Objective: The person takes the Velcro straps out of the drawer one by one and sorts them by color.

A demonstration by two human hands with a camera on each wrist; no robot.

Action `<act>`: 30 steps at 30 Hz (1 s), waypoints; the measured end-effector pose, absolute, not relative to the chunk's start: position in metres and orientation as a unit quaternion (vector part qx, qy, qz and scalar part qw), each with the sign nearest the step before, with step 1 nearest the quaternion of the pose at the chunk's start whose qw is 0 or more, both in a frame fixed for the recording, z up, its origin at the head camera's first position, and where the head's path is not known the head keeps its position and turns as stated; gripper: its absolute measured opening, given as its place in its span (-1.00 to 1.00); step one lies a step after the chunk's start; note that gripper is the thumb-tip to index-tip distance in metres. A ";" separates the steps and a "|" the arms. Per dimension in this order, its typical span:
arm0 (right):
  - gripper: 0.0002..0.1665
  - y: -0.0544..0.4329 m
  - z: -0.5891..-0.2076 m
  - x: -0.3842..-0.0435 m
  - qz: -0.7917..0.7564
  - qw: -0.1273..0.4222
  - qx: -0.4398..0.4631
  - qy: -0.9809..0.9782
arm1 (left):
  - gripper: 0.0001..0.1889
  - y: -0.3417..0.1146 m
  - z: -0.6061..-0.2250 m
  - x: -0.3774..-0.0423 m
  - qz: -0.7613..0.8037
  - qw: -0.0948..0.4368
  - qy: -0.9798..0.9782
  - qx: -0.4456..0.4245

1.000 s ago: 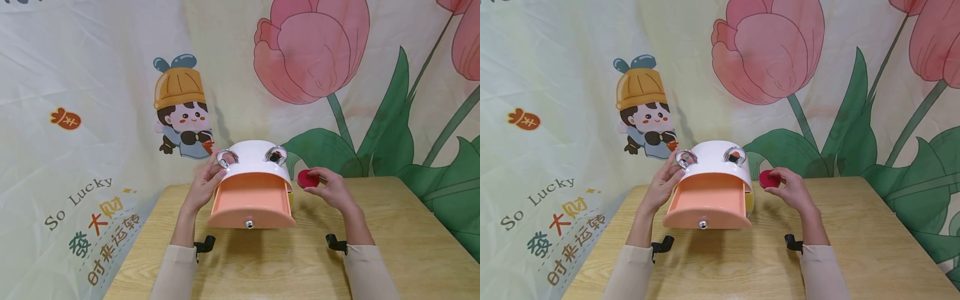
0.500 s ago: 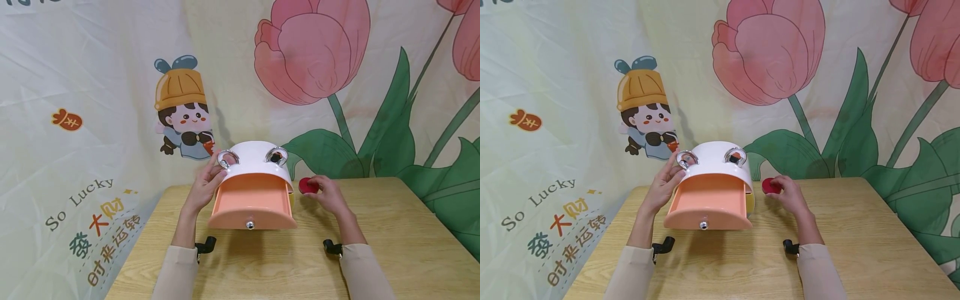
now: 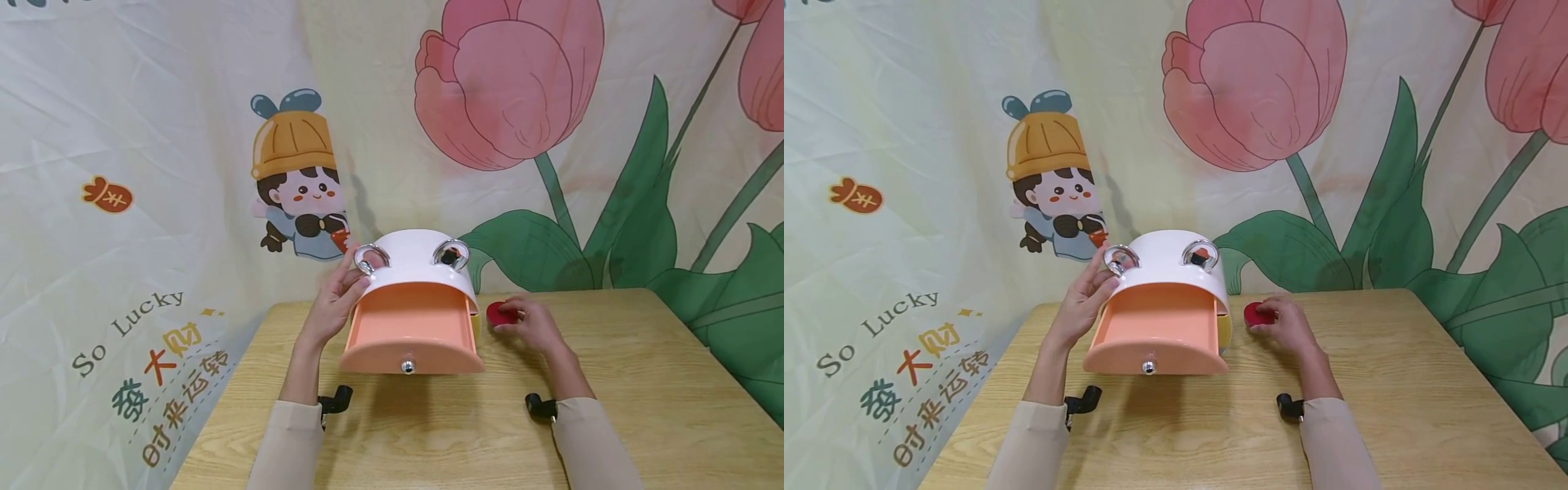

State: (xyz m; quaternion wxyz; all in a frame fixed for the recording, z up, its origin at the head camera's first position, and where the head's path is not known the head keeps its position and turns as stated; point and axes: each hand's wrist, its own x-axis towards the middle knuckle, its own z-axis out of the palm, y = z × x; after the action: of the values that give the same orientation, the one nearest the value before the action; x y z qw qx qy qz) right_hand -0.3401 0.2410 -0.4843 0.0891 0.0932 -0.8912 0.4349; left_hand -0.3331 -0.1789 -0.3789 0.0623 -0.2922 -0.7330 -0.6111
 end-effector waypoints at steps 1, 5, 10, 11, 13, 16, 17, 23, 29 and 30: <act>-0.45 0.241 -0.485 -0.340 0.435 0.083 0.096 -0.892 | -0.24 -0.179 -0.379 -0.333 -0.612 0.063 -0.732 -0.294; -0.46 0.242 -0.488 -0.339 0.433 0.064 0.100 -0.894 | -0.24 -0.179 -0.379 -0.333 -0.612 0.069 -0.727 -0.304; -0.46 0.244 -0.497 -0.340 0.426 0.051 0.100 -0.898 | -0.24 -0.178 -0.379 -0.331 -0.611 0.070 -0.727 -0.306; -0.46 0.245 -0.499 -0.340 0.425 0.052 0.101 -0.898 | -0.24 -0.178 -0.379 -0.331 -0.610 0.071 -0.727 -0.307; -0.46 0.245 -0.503 -0.341 0.420 0.054 0.105 -0.900 | -0.23 -0.178 -0.378 -0.331 -0.610 0.070 -0.727 -0.306; -0.44 0.245 -0.506 -0.342 0.417 0.052 0.101 -0.902 | -0.23 -0.179 -0.378 -0.331 -0.611 0.069 -0.726 -0.308; -0.44 0.245 -0.506 -0.342 0.414 0.051 0.100 -0.903 | -0.23 -0.179 -0.378 -0.331 -0.610 0.070 -0.726 -0.309; -0.41 0.243 -0.504 -0.342 0.402 0.050 0.095 -0.909 | -0.23 -0.179 -0.376 -0.332 -0.608 0.076 -0.726 -0.313; -0.40 0.244 -0.504 -0.341 0.397 0.051 0.092 -0.912 | -0.24 -0.178 -0.377 -0.333 -0.613 0.071 -0.725 -0.306; -0.40 0.244 -0.505 -0.341 0.397 0.050 0.093 -0.912 | -0.24 -0.178 -0.377 -0.332 -0.613 0.071 -0.725 -0.305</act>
State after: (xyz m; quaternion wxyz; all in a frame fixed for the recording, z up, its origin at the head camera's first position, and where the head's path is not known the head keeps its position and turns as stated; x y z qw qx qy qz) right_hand -0.3407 0.2441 -0.5047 0.0496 0.0932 -0.9118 0.3969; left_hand -0.3323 -0.1780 -0.3771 0.0706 -0.3048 -0.7255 -0.6130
